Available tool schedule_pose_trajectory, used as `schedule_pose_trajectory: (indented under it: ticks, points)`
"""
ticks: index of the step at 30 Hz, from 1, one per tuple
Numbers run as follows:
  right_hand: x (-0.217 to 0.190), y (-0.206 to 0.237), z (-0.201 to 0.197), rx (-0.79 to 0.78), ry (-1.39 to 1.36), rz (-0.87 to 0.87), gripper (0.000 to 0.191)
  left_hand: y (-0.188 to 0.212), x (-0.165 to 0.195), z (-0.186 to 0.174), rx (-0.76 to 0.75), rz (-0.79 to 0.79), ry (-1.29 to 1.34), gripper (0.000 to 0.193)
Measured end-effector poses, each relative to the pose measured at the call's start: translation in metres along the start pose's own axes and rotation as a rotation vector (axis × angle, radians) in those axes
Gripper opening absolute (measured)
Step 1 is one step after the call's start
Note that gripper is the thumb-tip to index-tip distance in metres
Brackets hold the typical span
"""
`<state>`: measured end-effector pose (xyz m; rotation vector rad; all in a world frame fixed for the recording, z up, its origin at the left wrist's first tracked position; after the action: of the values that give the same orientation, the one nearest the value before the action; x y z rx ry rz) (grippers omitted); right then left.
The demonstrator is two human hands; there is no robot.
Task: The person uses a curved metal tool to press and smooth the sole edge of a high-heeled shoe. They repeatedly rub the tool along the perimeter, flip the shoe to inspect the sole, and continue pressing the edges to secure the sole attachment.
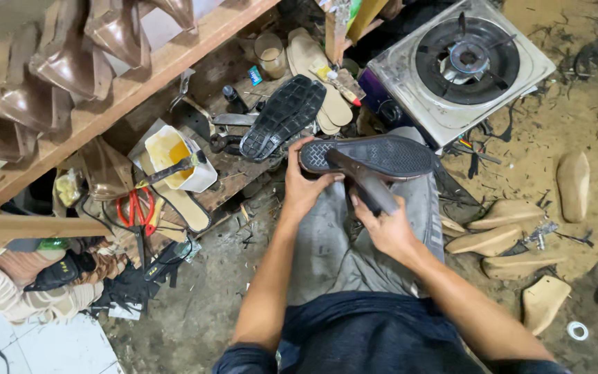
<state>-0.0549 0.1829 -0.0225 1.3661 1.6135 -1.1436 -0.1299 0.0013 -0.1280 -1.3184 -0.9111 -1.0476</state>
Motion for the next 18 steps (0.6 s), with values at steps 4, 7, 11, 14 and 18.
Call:
schedule_pose_trajectory:
  ticks: [4,7,11,14,18]
  points:
    - [0.006,0.015,-0.004,-0.005,0.238,0.165,0.028,0.000,-0.001,-0.003,-0.006,-0.041,0.129,0.089]
    - [-0.002,0.016,-0.004,0.319,-0.502,-0.465,0.035,0.001,-0.002,-0.003,0.013,-0.008,0.078,0.089]
    - [0.010,0.004,0.023,-0.033,0.487,-0.342,0.019,0.000,-0.003,-0.005,0.029,-0.104,0.015,0.092]
    - [0.034,0.008,0.020,-0.089,0.254,-0.011,0.029,-0.001,-0.003,-0.006,0.000,-0.132,0.064,0.091]
    - [0.056,0.034,0.010,0.156,-0.244,-0.145,0.019,0.002,-0.004,-0.003,0.011,-0.071,-0.002,0.089]
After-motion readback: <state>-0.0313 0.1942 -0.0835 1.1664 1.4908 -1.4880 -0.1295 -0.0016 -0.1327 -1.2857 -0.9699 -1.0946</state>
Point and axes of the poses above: each hand's wrist, its own y-axis away from the middle knuckle, its own z-axis out of the palm, x = y × z, the point moved 2 cm from there along -y, towards the middle knuckle, and after that the axes turned 6 degrees about y, right-handed, at the moved point
